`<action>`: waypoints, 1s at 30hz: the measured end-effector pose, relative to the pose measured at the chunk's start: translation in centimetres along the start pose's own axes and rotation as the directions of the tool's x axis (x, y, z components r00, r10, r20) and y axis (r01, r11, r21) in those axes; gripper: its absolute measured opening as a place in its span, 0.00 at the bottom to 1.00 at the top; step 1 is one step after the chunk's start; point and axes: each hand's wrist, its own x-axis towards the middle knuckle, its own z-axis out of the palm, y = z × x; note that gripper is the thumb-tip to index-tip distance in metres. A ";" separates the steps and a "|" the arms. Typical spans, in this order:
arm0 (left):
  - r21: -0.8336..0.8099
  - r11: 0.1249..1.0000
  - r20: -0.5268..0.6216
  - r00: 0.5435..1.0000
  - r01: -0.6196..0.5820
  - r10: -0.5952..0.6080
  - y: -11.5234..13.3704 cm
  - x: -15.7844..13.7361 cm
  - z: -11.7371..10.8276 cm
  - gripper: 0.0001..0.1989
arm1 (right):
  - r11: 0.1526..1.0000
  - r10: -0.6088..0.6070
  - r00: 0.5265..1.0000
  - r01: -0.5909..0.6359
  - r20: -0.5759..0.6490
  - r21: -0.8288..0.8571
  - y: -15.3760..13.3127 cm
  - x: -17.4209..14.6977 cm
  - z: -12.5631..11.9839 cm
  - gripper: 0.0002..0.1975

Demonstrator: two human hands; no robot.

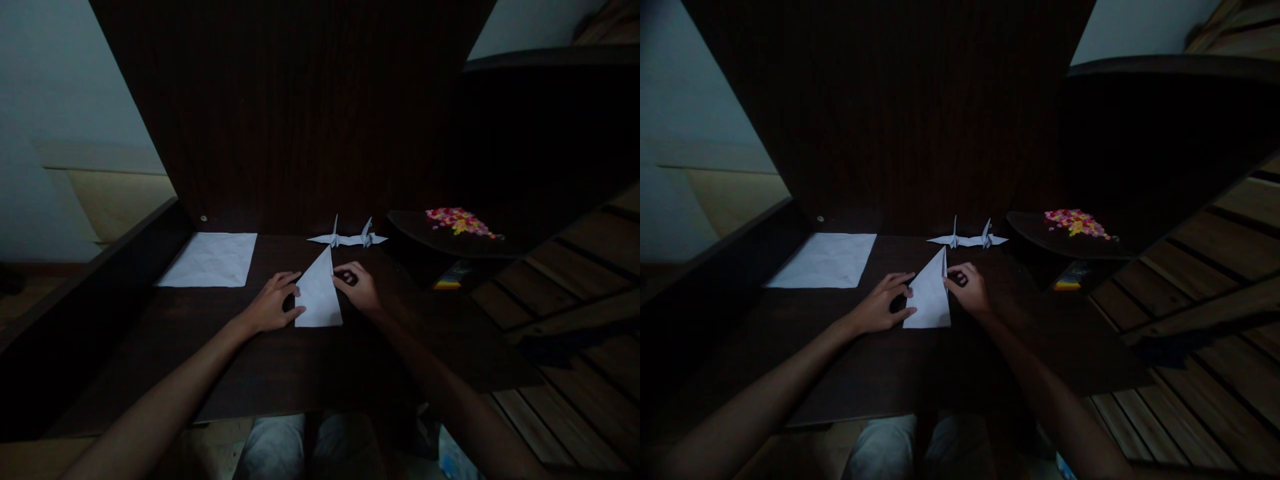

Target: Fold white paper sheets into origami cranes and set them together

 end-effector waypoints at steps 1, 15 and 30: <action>-0.009 1.000 0.003 1.000 0.018 -0.018 -0.1 0.0 0.1 0.12 | 0.999 -0.012 0.998 0.010 0.060 0.038 -0.3 0.0 -0.1 0.11; -0.135 0.974 -0.034 0.982 0.180 -0.186 -0.3 -0.1 0.3 0.36 | 0.970 -0.191 0.841 0.242 0.506 -0.036 -2.2 -0.8 -0.5 0.13; -0.119 0.988 -0.039 0.994 0.093 -0.099 -0.3 0.2 0.0 0.26 | 0.986 -0.128 0.862 0.165 0.491 -0.031 -2.1 -1.5 0.6 0.10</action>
